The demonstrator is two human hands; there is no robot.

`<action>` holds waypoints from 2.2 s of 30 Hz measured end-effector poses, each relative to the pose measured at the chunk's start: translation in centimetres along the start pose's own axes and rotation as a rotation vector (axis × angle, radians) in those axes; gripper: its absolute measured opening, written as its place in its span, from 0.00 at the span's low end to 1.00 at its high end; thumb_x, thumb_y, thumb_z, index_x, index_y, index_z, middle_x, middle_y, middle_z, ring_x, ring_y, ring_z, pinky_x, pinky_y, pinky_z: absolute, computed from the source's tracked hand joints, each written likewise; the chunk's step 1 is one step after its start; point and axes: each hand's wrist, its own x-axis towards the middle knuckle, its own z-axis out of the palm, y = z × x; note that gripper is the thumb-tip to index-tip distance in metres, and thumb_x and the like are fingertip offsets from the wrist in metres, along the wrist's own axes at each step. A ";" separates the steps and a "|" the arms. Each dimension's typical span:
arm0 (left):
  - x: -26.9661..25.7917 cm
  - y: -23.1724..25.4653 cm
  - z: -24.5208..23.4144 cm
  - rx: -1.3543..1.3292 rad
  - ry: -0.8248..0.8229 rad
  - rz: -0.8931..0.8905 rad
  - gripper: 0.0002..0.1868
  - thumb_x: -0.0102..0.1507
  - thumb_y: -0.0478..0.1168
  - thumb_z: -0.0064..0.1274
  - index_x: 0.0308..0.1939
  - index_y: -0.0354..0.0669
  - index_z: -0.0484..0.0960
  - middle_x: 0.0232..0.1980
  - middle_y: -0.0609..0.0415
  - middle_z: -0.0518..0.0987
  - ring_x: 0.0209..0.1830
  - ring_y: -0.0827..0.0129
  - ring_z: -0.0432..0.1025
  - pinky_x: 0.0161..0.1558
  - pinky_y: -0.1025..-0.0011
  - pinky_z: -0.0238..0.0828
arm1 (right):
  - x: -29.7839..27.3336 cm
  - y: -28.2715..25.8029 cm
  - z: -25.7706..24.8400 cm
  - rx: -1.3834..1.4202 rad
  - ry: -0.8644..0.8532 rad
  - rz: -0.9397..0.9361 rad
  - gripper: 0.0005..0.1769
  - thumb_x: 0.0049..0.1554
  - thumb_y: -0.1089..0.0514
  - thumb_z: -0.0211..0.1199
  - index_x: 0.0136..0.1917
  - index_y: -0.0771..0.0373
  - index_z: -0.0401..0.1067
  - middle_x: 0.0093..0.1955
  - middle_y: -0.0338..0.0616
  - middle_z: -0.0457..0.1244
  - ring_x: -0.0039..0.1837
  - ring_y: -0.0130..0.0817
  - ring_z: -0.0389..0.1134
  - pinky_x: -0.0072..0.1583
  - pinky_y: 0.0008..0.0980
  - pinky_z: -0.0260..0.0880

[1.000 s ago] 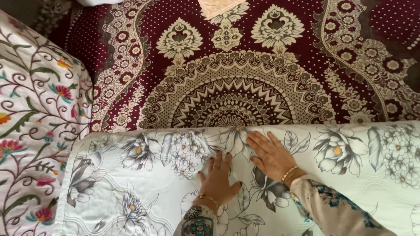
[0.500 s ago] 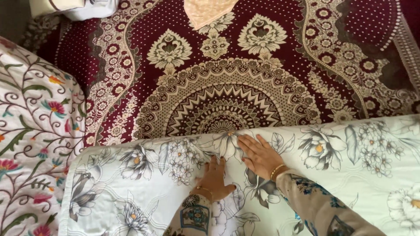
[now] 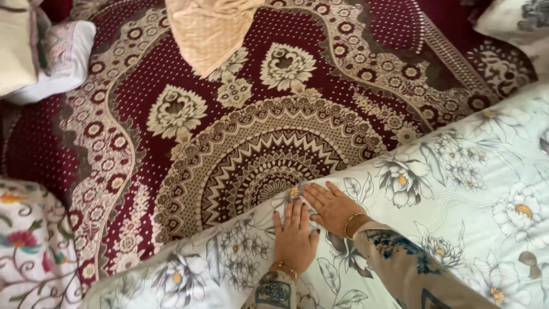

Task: Smoothing and arranging a floral patterned bedsheet over a mattress.

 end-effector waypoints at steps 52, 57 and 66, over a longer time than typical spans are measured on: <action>1.8 4.5 1.1 0.018 0.281 0.342 0.37 0.67 0.51 0.37 0.75 0.32 0.55 0.82 0.38 0.48 0.82 0.49 0.40 0.75 0.42 0.25 | -10.6 -4.1 12.8 0.599 1.075 0.921 0.33 0.60 0.54 0.53 0.76 0.69 0.56 0.81 0.59 0.50 0.82 0.55 0.46 0.80 0.53 0.42; 5.6 9.7 2.2 0.036 -0.001 0.467 0.34 0.67 0.52 0.39 0.75 0.41 0.57 0.82 0.48 0.50 0.82 0.57 0.41 0.74 0.41 0.25 | -15.1 -1.2 20.6 0.563 0.947 1.628 0.36 0.62 0.51 0.51 0.77 0.74 0.54 0.82 0.65 0.45 0.83 0.56 0.42 0.75 0.66 0.36; 6.3 8.4 5.0 0.185 0.089 0.406 0.37 0.65 0.53 0.37 0.74 0.35 0.57 0.79 0.43 0.51 0.80 0.53 0.42 0.73 0.44 0.27 | -6.1 7.9 6.7 0.536 0.604 0.816 0.42 0.61 0.43 0.48 0.79 0.69 0.45 0.84 0.52 0.37 0.84 0.44 0.32 0.77 0.54 0.32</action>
